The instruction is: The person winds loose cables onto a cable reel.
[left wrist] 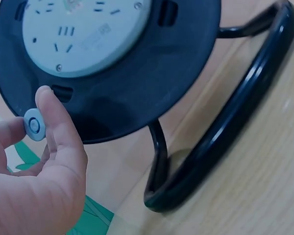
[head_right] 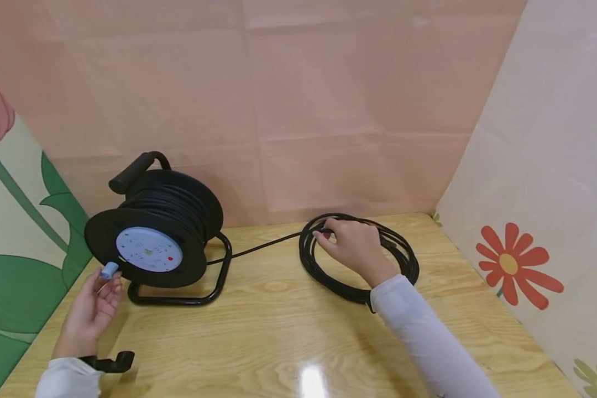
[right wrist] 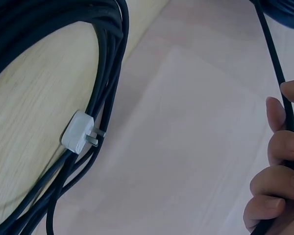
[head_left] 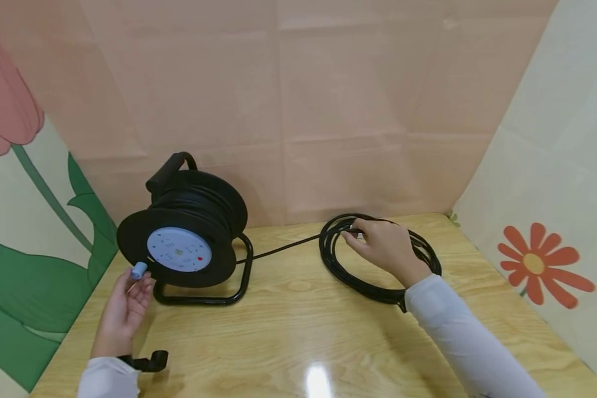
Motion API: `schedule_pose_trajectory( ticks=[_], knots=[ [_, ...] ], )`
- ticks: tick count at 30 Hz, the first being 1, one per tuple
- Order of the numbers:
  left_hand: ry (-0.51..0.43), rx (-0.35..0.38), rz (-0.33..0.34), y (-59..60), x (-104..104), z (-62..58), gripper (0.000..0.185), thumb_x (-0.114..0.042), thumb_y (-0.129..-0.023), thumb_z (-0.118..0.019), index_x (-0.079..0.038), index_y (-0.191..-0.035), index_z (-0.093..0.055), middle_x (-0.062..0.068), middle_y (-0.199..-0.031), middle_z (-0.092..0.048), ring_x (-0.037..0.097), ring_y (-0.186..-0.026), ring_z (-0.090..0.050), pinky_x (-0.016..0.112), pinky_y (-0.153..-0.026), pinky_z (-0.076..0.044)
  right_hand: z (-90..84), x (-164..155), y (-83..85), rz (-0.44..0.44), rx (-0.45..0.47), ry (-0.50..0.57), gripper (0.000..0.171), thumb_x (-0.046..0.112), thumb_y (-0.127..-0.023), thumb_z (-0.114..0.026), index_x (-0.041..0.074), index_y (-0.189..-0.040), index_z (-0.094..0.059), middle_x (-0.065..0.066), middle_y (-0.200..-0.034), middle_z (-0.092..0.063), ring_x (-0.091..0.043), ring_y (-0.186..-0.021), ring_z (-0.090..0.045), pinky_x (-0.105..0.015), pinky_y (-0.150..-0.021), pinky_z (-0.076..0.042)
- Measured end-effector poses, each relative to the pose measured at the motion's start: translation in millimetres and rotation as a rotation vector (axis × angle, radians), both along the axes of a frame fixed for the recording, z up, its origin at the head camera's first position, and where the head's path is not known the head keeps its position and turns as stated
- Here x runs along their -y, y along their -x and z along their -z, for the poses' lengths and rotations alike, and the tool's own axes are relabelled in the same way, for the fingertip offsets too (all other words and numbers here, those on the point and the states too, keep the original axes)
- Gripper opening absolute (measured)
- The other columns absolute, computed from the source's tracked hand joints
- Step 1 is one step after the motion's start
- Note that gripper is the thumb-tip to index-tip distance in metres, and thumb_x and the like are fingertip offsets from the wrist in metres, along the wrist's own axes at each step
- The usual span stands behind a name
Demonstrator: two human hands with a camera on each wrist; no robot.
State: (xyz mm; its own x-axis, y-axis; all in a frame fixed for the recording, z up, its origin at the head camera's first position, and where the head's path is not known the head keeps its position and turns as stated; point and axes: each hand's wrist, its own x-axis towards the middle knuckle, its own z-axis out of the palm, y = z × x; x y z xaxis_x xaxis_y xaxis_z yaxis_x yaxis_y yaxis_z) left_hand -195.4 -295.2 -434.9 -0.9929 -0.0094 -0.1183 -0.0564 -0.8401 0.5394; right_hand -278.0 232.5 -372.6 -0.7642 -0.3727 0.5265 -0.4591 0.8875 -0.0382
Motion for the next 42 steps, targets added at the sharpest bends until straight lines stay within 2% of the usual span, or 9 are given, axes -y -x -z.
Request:
schedule_pose_trajectory(
  ticks=[10,15,18,21,26,32,35,38,42],
  knots=[
    [-0.015,-0.03,-0.003,0.2,4,-7.1,0.03,-0.023,-0.107,-0.05,-0.001,-0.097,-0.069,0.011,-0.088,-0.072,0.016,-0.079,-0.07,0.023,-0.076,-0.057,1.7,2,-0.1,0.025,0.021,-0.019,0.038,0.052,-0.094,-0.066,0.024,-0.072,-0.052,0.009,-0.047,-0.029,-0.01,-0.039,-0.028,-0.027,-0.037,-0.017],
    [-0.038,-0.018,-0.03,1.2,4,-13.9,0.026,-0.022,-0.106,-0.05,-0.003,-0.098,-0.065,0.011,-0.088,-0.071,0.016,-0.079,-0.068,0.023,-0.075,-0.057,2.9,5,6.9,0.05,0.159,-0.036,0.029,0.042,-0.1,-0.057,0.015,-0.094,-0.067,0.008,-0.058,-0.051,-0.011,-0.045,-0.041,-0.029,-0.038,-0.031],
    [-0.06,0.014,-0.072,3.2,2,-20.3,0.021,-0.023,-0.105,-0.053,-0.005,-0.099,-0.061,0.009,-0.086,-0.068,0.016,-0.075,-0.066,0.023,-0.072,-0.056,1.9,10,12.4,0.052,0.198,-0.021,0.034,0.041,-0.103,-0.052,0.013,-0.109,-0.069,0.007,-0.065,-0.056,-0.012,-0.048,-0.046,-0.031,-0.04,-0.037],
    [-0.054,0.048,-0.138,5.6,-2,-28.4,0.017,-0.025,-0.104,-0.056,-0.008,-0.101,-0.058,0.007,-0.083,-0.064,0.015,-0.072,-0.061,0.022,-0.069,-0.054,2.7,15,17.9,0.056,0.189,0.007,0.037,0.048,-0.102,-0.053,0.016,-0.104,-0.07,0.006,-0.058,-0.05,-0.014,-0.045,-0.043,-0.032,-0.039,-0.033],
    [0.065,0.101,-0.265,7.7,-9,-44.1,0.02,-0.029,-0.101,-0.063,-0.01,-0.105,-0.056,0.004,-0.083,-0.06,0.012,-0.072,-0.056,0.021,-0.066,-0.052,9.5,24,23.1,0.078,0.241,0.024,0.044,0.058,-0.1,-0.051,0.019,-0.088,-0.067,0.005,-0.054,-0.045,-0.015,-0.045,-0.041,-0.031,-0.039,-0.029],
    [0.22,0.085,-0.355,10.4,-19,-60.4,0.027,-0.033,-0.099,-0.065,-0.011,-0.111,-0.054,0.002,-0.089,-0.057,0.011,-0.076,-0.054,0.02,-0.066,-0.052,16.0,38,23.1,0.035,0.319,0.013,0.042,0.044,-0.106,-0.047,0.01,-0.117,-0.068,0.003,-0.074,-0.063,-0.013,-0.058,-0.056,-0.036,-0.05,-0.048],
    [0.301,0.085,-0.412,11.7,-25,-66.6,0.028,-0.034,-0.1,-0.063,-0.01,-0.11,-0.053,0.003,-0.09,-0.056,0.011,-0.076,-0.052,0.02,-0.064,-0.051,17.8,44,22.5,0.005,0.313,0.025,0.036,0.039,-0.106,-0.048,0.01,-0.115,-0.067,0.004,-0.072,-0.061,-0.013,-0.058,-0.055,-0.038,-0.054,-0.049],
    [0.374,0.089,-0.446,12.8,-29,-72.3,0.028,-0.036,-0.101,-0.06,-0.01,-0.109,-0.051,0.002,-0.089,-0.054,0.012,-0.074,-0.051,0.02,-0.064,-0.05,20.0,49,22.1,-0.019,0.284,0.031,0.031,0.038,-0.105,-0.05,0.013,-0.105,-0.068,0.006,-0.066,-0.057,-0.013,-0.053,-0.051,-0.036,-0.049,-0.045],
    [0.463,0.085,-0.463,13.8,-35,-78.7,0.028,-0.037,-0.104,-0.055,-0.011,-0.11,-0.048,0.003,-0.093,-0.051,0.012,-0.076,-0.049,0.019,-0.065,-0.048,23.2,53,24.0,-0.041,0.237,0.024,0.029,0.04,-0.104,-0.053,0.016,-0.104,-0.071,0.007,-0.068,-0.059,-0.01,-0.052,-0.05,-0.033,-0.047,-0.043]
  ],
)
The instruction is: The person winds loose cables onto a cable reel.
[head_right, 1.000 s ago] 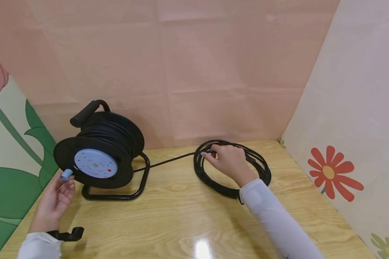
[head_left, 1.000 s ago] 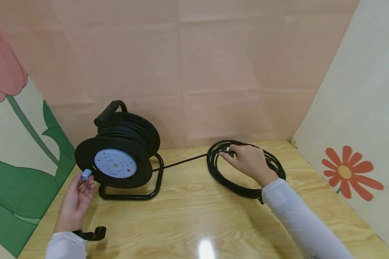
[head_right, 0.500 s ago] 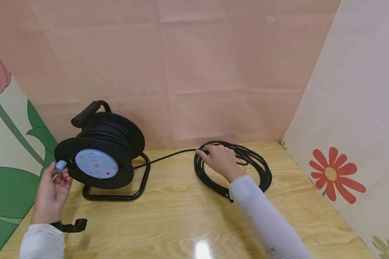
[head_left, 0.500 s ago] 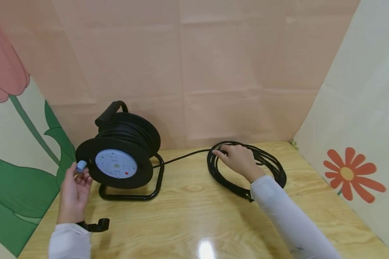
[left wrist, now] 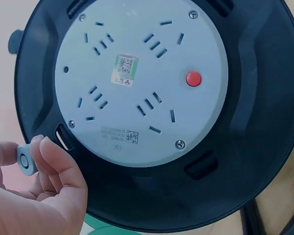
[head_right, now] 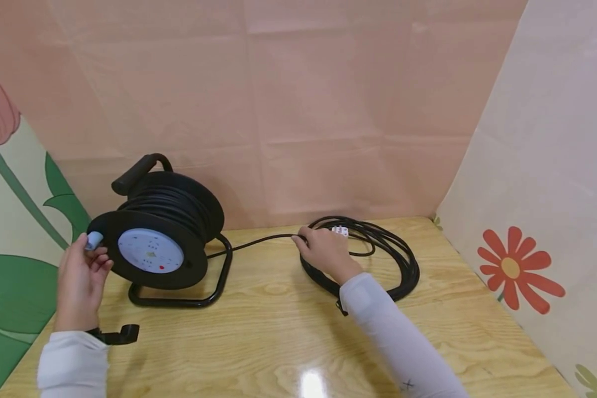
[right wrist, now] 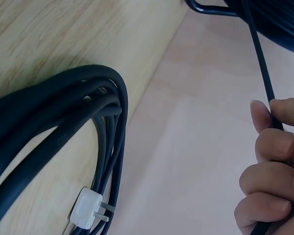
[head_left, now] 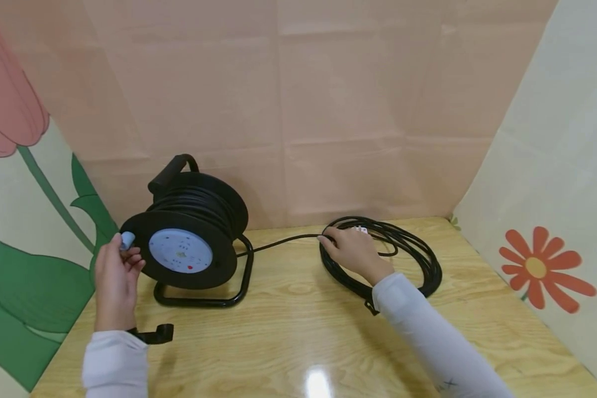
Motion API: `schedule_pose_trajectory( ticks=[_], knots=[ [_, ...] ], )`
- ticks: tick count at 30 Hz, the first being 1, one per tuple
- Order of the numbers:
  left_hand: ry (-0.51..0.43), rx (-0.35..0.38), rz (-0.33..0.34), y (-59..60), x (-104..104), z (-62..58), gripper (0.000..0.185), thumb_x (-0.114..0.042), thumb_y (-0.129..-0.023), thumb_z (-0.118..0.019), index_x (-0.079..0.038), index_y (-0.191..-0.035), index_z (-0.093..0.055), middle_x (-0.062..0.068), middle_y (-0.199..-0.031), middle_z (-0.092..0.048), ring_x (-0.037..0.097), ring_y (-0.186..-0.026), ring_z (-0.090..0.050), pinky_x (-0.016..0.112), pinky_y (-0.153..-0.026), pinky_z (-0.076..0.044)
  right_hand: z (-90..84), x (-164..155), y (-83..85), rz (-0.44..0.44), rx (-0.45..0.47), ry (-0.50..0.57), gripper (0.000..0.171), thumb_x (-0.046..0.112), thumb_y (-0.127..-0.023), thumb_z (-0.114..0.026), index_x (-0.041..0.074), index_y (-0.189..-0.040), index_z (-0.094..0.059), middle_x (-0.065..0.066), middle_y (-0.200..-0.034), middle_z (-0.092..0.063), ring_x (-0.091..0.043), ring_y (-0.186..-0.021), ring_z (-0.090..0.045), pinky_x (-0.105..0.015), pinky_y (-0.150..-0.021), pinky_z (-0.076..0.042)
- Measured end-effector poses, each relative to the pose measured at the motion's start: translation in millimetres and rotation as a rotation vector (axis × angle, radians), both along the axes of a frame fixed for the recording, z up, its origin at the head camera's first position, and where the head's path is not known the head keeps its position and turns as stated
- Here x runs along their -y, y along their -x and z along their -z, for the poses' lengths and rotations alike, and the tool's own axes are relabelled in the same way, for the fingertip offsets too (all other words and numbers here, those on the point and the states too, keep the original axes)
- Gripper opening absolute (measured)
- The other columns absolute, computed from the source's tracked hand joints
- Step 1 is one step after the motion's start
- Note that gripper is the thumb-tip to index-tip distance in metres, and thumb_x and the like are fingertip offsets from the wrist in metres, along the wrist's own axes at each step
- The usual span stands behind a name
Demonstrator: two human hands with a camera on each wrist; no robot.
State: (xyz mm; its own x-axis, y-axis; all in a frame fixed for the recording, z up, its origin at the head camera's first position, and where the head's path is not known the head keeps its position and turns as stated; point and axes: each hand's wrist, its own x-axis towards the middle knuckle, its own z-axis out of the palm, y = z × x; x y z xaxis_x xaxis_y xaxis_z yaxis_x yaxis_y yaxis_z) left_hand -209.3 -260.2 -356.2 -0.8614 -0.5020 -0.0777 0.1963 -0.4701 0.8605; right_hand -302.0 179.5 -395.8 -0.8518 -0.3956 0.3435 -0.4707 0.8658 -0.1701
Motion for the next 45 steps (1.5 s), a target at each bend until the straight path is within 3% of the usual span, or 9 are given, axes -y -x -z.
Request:
schedule_pose_trajectory(
  ticks=[4,9,16,21,27,30,37,41,45],
  knots=[
    [0.114,-0.008,-0.036,2.3,-7,-4.1,0.027,-0.038,-0.105,-0.052,-0.012,-0.108,-0.047,0.005,-0.097,-0.048,0.014,-0.079,-0.048,0.019,-0.067,-0.048,1.3,1,2.4,0.038,0.006,-0.009,0.036,0.049,-0.102,-0.053,0.02,-0.088,-0.07,0.006,-0.063,-0.056,-0.011,-0.05,-0.048,-0.032,-0.045,-0.039],
    [0.265,-0.031,-0.113,6.5,-17,-7.0,0.026,-0.038,-0.105,-0.05,-0.012,-0.102,-0.048,0.007,-0.094,-0.05,0.015,-0.078,-0.049,0.018,-0.065,-0.049,2.7,1,3.2,0.074,0.092,-0.014,0.054,0.061,-0.101,-0.046,0.021,-0.065,-0.052,0.005,-0.054,-0.042,-0.014,-0.047,-0.04,-0.031,-0.045,-0.031],
    [0.462,-0.014,-0.197,8.2,-27,-8.1,0.021,-0.037,-0.106,-0.048,-0.017,-0.098,-0.048,0.006,-0.09,-0.054,0.016,-0.076,-0.052,0.017,-0.066,-0.049,6.4,8,3.7,-0.003,0.134,0.045,0.035,0.041,-0.106,-0.044,0.019,-0.081,-0.058,0.005,-0.06,-0.049,-0.014,-0.052,-0.046,-0.032,-0.049,-0.037],
    [0.553,-0.012,-0.218,9.2,-36,-10.5,0.019,-0.038,-0.106,-0.047,-0.02,-0.1,-0.047,0.006,-0.09,-0.056,0.017,-0.078,-0.055,0.02,-0.068,-0.048,6.3,11,4.2,-0.003,0.085,0.019,0.039,0.048,-0.104,-0.049,0.022,-0.077,-0.058,0.007,-0.056,-0.046,-0.012,-0.048,-0.043,-0.031,-0.046,-0.034],
    [0.671,-0.05,-0.255,9.7,-46,-13.2,0.019,-0.039,-0.106,-0.046,-0.02,-0.105,-0.047,0.003,-0.089,-0.057,0.018,-0.079,-0.056,0.021,-0.069,-0.048,5.5,16,1.8,-0.035,0.148,0.022,0.05,0.056,-0.102,-0.049,0.021,-0.066,-0.051,0.007,-0.053,-0.039,-0.01,-0.044,-0.032,-0.028,-0.045,-0.027],
    [0.713,-0.064,-0.264,9.4,-50,-13.2,0.021,-0.04,-0.106,-0.046,-0.019,-0.105,-0.047,0.003,-0.09,-0.057,0.018,-0.08,-0.057,0.023,-0.07,-0.047,7.1,21,2.0,-0.056,0.143,0.019,0.047,0.052,-0.103,-0.048,0.019,-0.071,-0.055,0.006,-0.055,-0.041,-0.01,-0.046,-0.034,-0.028,-0.045,-0.028],
    [0.86,-0.057,-0.297,8.0,-57,-11.4,0.035,-0.045,-0.105,-0.043,-0.01,-0.11,-0.046,0.007,-0.091,-0.058,0.018,-0.081,-0.055,0.03,-0.068,-0.041,9.2,25,3.3,-0.089,0.095,-0.005,0.033,0.045,-0.104,-0.051,0.019,-0.099,-0.071,0.011,-0.066,-0.057,-0.009,-0.052,-0.049,-0.029,-0.046,-0.039],
    [0.958,-0.064,-0.331,9.4,-60,-9.6,0.041,-0.045,-0.105,-0.042,-0.005,-0.108,-0.044,0.01,-0.083,-0.054,0.023,-0.071,-0.048,0.034,-0.06,-0.035,12.5,29,4.3,-0.08,0.07,-0.013,0.032,0.047,-0.103,-0.053,0.021,-0.1,-0.072,0.011,-0.067,-0.059,-0.009,-0.052,-0.049,-0.03,-0.043,-0.036],
    [0.978,-0.073,-0.336,9.7,-63,-8.4,0.039,-0.044,-0.104,-0.043,-0.005,-0.104,-0.043,0.01,-0.079,-0.049,0.024,-0.068,-0.044,0.035,-0.06,-0.033,14.2,35,4.3,-0.07,0.066,-0.016,0.032,0.048,-0.102,-0.053,0.023,-0.099,-0.072,0.01,-0.068,-0.06,-0.01,-0.053,-0.05,-0.031,-0.043,-0.036]
  ],
)
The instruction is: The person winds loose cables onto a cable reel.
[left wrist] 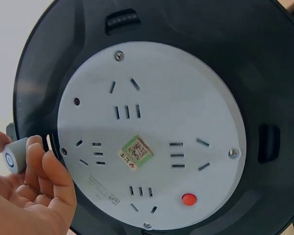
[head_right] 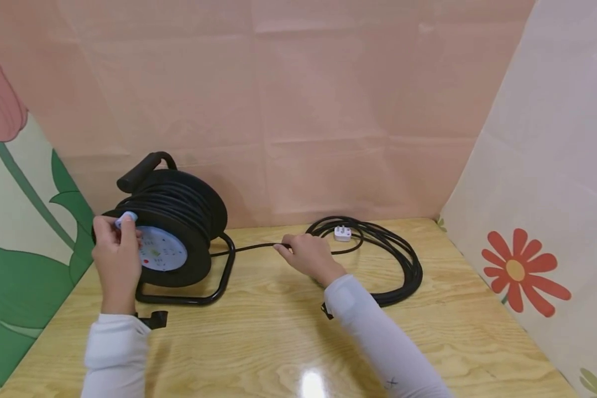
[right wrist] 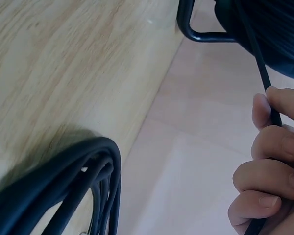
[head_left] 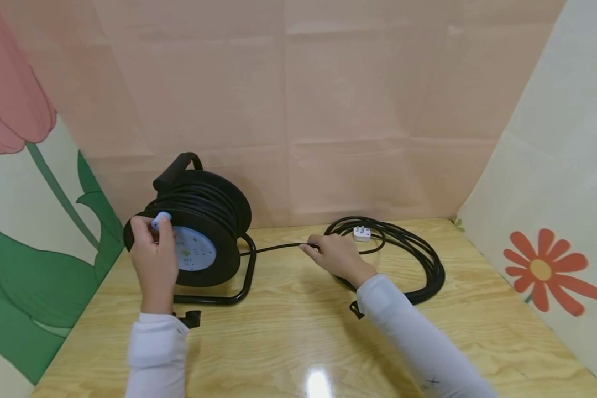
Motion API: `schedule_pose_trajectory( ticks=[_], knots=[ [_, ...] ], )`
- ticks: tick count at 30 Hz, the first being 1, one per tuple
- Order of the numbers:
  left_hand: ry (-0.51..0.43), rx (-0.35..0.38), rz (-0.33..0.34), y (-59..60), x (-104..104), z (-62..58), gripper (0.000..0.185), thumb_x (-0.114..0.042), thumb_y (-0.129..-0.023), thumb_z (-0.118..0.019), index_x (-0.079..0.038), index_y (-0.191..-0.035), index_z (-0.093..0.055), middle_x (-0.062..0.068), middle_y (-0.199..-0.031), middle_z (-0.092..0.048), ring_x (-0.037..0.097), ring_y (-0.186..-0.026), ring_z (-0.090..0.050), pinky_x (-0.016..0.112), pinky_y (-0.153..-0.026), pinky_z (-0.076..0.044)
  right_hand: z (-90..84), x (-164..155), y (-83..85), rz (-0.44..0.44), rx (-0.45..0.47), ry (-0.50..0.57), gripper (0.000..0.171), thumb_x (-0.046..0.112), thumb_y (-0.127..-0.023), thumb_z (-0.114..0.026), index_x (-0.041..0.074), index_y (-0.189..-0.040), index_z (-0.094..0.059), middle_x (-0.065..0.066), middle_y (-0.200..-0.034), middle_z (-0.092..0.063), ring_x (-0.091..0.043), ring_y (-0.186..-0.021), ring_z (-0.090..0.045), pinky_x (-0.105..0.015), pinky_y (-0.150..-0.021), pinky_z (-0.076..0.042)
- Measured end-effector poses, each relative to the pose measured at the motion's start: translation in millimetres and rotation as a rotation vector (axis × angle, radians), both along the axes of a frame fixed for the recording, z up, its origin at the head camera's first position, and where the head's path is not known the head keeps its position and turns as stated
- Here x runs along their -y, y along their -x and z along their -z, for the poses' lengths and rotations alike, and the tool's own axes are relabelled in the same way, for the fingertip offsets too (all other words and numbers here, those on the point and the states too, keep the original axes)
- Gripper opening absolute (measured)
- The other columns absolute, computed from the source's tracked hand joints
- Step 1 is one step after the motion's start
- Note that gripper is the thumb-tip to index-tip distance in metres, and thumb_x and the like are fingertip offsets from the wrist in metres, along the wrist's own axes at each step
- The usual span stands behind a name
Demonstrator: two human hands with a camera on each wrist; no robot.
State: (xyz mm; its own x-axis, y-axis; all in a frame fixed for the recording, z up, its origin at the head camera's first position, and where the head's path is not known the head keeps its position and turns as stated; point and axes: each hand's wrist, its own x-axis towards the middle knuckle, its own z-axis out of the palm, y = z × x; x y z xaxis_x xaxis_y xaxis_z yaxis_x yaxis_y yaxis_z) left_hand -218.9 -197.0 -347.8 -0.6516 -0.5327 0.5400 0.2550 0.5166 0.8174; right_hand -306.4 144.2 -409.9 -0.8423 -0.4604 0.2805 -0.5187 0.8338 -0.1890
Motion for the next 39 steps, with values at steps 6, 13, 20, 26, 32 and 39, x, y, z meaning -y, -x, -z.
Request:
schedule_pose_trajectory(
  ticks=[6,13,20,26,32,39],
  knots=[
    [0.038,-0.02,-0.003,0.2,-5,1.7,0.037,-0.041,-0.105,-0.045,-0.004,-0.103,-0.043,0.011,-0.078,-0.049,0.024,-0.07,-0.045,0.035,-0.062,-0.034,-0.2,7,-0.5,0.023,0.048,-0.015,0.033,0.049,-0.103,-0.052,0.024,-0.103,-0.073,0.01,-0.073,-0.064,-0.01,-0.056,-0.053,-0.033,-0.046,-0.042],
    [0.093,-0.009,0.009,-0.7,-12,1.2,0.035,-0.038,-0.104,-0.047,-0.004,-0.102,-0.044,0.013,-0.078,-0.052,0.027,-0.07,-0.049,0.038,-0.063,-0.037,-3.1,13,1.7,0.015,0.097,-0.016,0.033,0.041,-0.104,-0.049,0.021,-0.117,-0.072,0.01,-0.068,-0.059,-0.011,-0.054,-0.051,-0.031,-0.044,-0.04],
    [0.177,0.086,0.074,-9.6,-19,-2.2,0.032,-0.038,-0.104,-0.044,-0.007,-0.1,-0.043,0.011,-0.073,-0.052,0.029,-0.064,-0.05,0.041,-0.057,-0.04,-8.9,19,9.2,0.038,0.017,0.008,0.033,0.051,-0.1,-0.056,0.025,-0.098,-0.075,0.011,-0.073,-0.064,-0.009,-0.052,-0.051,-0.031,-0.044,-0.04],
    [0.288,0.215,0.1,-17.1,-25,-7.5,0.034,-0.043,-0.104,-0.041,-0.009,-0.1,-0.043,0.009,-0.07,-0.053,0.028,-0.055,-0.05,0.037,-0.047,-0.038,-14.4,26,10.8,0.043,0.03,-0.029,0.032,0.048,-0.102,-0.051,0.024,-0.103,-0.073,0.009,-0.084,-0.068,-0.011,-0.062,-0.057,-0.036,-0.053,-0.047],
    [0.376,0.323,0.138,-22.1,-28,-13.8,0.039,-0.049,-0.105,-0.034,-0.011,-0.099,-0.041,0.007,-0.068,-0.047,0.026,-0.052,-0.047,0.036,-0.045,-0.034,-15.1,29,8.7,0.033,0.027,-0.033,0.029,0.045,-0.102,-0.053,0.025,-0.105,-0.074,0.009,-0.088,-0.07,-0.011,-0.067,-0.06,-0.036,-0.053,-0.049],
    [0.442,0.508,0.203,-26.0,-34,-17.4,0.051,-0.06,-0.104,-0.023,-0.012,-0.103,-0.039,0.008,-0.067,-0.048,0.028,-0.058,-0.052,0.042,-0.054,-0.036,-14.1,29,9.6,0.077,0.014,-0.066,0.041,0.063,-0.095,-0.057,0.027,-0.096,-0.076,0.009,-0.074,-0.065,-0.012,-0.055,-0.053,-0.033,-0.044,-0.041]
  ],
)
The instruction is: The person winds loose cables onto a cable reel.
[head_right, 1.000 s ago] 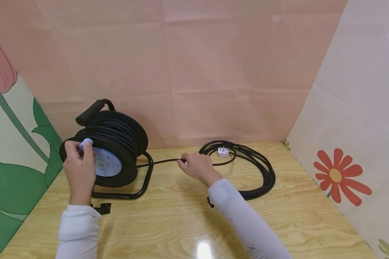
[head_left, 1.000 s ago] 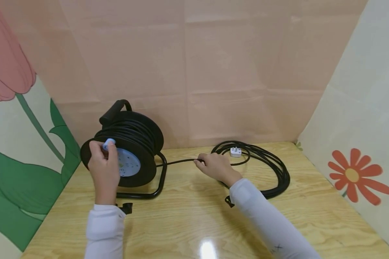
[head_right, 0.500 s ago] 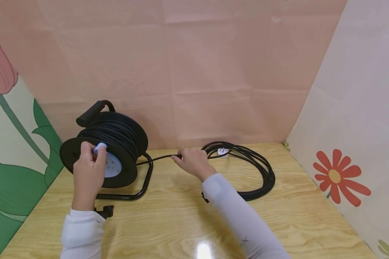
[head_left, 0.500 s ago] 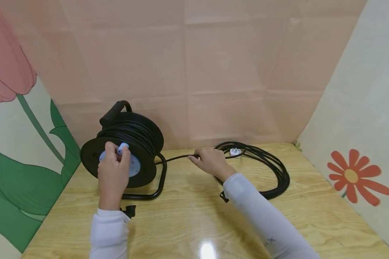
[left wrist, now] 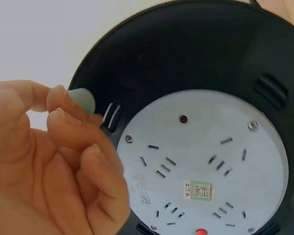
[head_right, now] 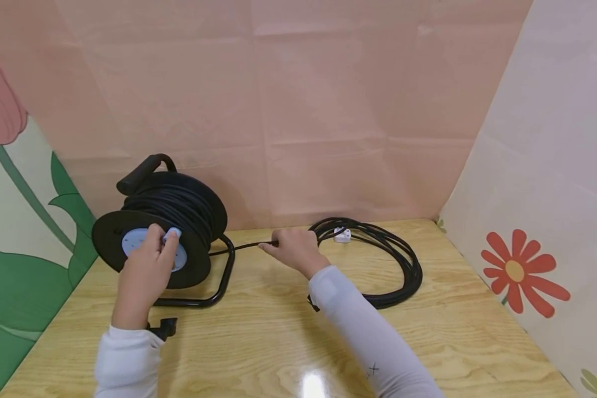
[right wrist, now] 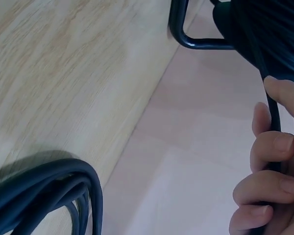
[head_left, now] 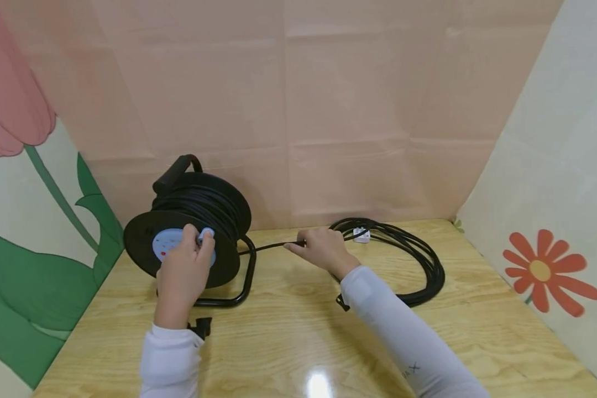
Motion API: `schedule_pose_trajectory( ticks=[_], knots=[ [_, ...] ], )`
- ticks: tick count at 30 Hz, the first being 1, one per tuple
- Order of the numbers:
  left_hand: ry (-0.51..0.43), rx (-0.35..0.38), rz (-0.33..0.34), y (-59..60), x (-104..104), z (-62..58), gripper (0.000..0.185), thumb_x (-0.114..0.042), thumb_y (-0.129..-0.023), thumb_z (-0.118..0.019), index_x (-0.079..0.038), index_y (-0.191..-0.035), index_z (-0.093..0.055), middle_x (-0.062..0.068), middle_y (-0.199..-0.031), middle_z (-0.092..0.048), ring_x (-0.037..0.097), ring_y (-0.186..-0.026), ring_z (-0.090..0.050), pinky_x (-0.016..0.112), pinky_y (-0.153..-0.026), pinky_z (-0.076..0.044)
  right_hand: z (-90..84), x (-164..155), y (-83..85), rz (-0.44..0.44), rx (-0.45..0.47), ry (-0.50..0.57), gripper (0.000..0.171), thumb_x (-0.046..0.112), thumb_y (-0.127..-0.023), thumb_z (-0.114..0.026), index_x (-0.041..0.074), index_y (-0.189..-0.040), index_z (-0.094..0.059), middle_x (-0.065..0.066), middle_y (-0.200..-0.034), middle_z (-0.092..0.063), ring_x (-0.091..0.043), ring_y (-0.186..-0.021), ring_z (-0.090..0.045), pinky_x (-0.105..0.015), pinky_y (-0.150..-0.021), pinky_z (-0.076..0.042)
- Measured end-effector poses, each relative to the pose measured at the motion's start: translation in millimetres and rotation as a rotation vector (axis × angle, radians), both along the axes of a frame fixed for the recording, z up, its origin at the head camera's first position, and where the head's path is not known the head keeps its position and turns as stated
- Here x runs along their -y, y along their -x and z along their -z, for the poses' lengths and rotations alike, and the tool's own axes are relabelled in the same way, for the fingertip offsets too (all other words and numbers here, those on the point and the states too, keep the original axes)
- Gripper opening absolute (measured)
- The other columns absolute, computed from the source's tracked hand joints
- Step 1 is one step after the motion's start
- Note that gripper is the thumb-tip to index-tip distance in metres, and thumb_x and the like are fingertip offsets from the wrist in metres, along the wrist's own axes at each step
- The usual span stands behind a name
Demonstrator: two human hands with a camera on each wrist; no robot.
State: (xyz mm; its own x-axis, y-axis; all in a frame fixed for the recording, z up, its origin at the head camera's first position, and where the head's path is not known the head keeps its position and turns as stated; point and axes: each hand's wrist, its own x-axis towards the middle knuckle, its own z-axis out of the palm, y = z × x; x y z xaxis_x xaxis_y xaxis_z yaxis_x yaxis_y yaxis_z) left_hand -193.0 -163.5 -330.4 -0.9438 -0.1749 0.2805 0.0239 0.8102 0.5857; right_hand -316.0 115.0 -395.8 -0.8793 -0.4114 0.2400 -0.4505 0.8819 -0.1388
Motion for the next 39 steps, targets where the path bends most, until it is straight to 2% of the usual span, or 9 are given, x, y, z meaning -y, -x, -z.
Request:
schedule_pose_trajectory(
  ticks=[5,9,16,20,24,29,31,34,39],
  knots=[
    [0.062,0.095,0.041,-1.3,-7,4.3,0.061,-0.063,-0.103,-0.019,-0.01,-0.119,-0.047,0.011,-0.076,-0.059,0.028,-0.063,-0.057,0.045,-0.056,-0.041,2.9,-2,0.5,0.0,0.011,-0.011,0.041,0.063,-0.094,-0.057,0.026,-0.084,-0.073,0.01,-0.062,-0.057,-0.014,-0.051,-0.051,-0.033,-0.041,-0.039],
    [0.112,0.158,0.085,-1.2,-10,8.1,0.068,-0.06,-0.104,-0.019,-0.008,-0.139,-0.045,0.018,-0.098,-0.068,0.032,-0.075,-0.063,0.054,-0.063,-0.048,6.0,-2,0.0,-0.018,0.017,-0.004,0.039,0.06,-0.096,-0.057,0.025,-0.086,-0.072,0.01,-0.058,-0.053,-0.013,-0.048,-0.049,-0.031,-0.04,-0.036],
    [0.131,0.224,0.128,-1.3,-12,11.0,0.07,-0.059,-0.105,-0.017,-0.009,-0.148,-0.043,0.02,-0.129,-0.062,0.041,-0.105,-0.063,0.064,-0.08,-0.048,10.1,3,-4.6,-0.051,0.005,-0.022,0.041,0.057,-0.098,-0.056,0.021,-0.098,-0.076,0.009,-0.059,-0.056,-0.01,-0.047,-0.048,-0.029,-0.039,-0.035],
    [0.128,0.243,0.145,-1.2,-12,12.4,0.073,-0.06,-0.105,-0.015,-0.009,-0.15,-0.041,0.02,-0.134,-0.06,0.042,-0.112,-0.061,0.067,-0.086,-0.046,12.7,5,-6.9,-0.058,0.01,-0.032,0.04,0.056,-0.098,-0.056,0.021,-0.1,-0.076,0.009,-0.062,-0.058,-0.01,-0.049,-0.048,-0.029,-0.039,-0.038],
    [0.128,0.238,0.158,-0.2,-10,14.5,0.071,-0.059,-0.105,-0.016,-0.01,-0.147,-0.046,0.019,-0.132,-0.061,0.042,-0.111,-0.061,0.068,-0.085,-0.045,12.9,8,-9.7,-0.077,0.021,-0.044,0.037,0.053,-0.099,-0.056,0.022,-0.101,-0.075,0.009,-0.063,-0.059,-0.01,-0.05,-0.049,-0.03,-0.04,-0.038],
    [0.131,0.251,0.197,3.0,-8,18.7,0.057,-0.054,-0.107,-0.022,-0.012,-0.126,-0.057,0.014,-0.117,-0.066,0.037,-0.103,-0.063,0.067,-0.081,-0.045,11.2,10,-12.9,-0.094,-0.005,-0.048,0.031,0.049,-0.099,-0.056,0.025,-0.101,-0.075,0.011,-0.071,-0.064,-0.007,-0.053,-0.051,-0.029,-0.04,-0.038],
    [0.133,0.275,0.224,4.7,-7,21.0,0.053,-0.052,-0.107,-0.025,-0.012,-0.117,-0.058,0.012,-0.11,-0.066,0.035,-0.1,-0.063,0.065,-0.079,-0.045,10.4,10,-14.1,-0.095,-0.012,-0.049,0.032,0.05,-0.1,-0.056,0.025,-0.101,-0.076,0.01,-0.07,-0.064,-0.008,-0.052,-0.05,-0.029,-0.039,-0.037],
    [0.139,0.324,0.269,6.4,-3,25.2,0.052,-0.052,-0.107,-0.028,-0.011,-0.119,-0.059,0.011,-0.106,-0.066,0.032,-0.099,-0.063,0.063,-0.082,-0.046,10.3,10,-16.0,-0.104,-0.011,-0.049,0.034,0.052,-0.099,-0.057,0.024,-0.099,-0.076,0.01,-0.067,-0.062,-0.008,-0.05,-0.049,-0.028,-0.038,-0.034],
    [0.099,0.4,0.335,9.8,3,32.6,0.051,-0.052,-0.108,-0.029,-0.012,-0.11,-0.06,0.004,-0.08,-0.063,0.021,-0.076,-0.061,0.048,-0.076,-0.048,11.4,11,-19.5,-0.146,-0.017,-0.061,0.034,0.052,-0.1,-0.056,0.024,-0.095,-0.075,0.01,-0.067,-0.061,-0.007,-0.05,-0.048,-0.027,-0.038,-0.034]
  ],
)
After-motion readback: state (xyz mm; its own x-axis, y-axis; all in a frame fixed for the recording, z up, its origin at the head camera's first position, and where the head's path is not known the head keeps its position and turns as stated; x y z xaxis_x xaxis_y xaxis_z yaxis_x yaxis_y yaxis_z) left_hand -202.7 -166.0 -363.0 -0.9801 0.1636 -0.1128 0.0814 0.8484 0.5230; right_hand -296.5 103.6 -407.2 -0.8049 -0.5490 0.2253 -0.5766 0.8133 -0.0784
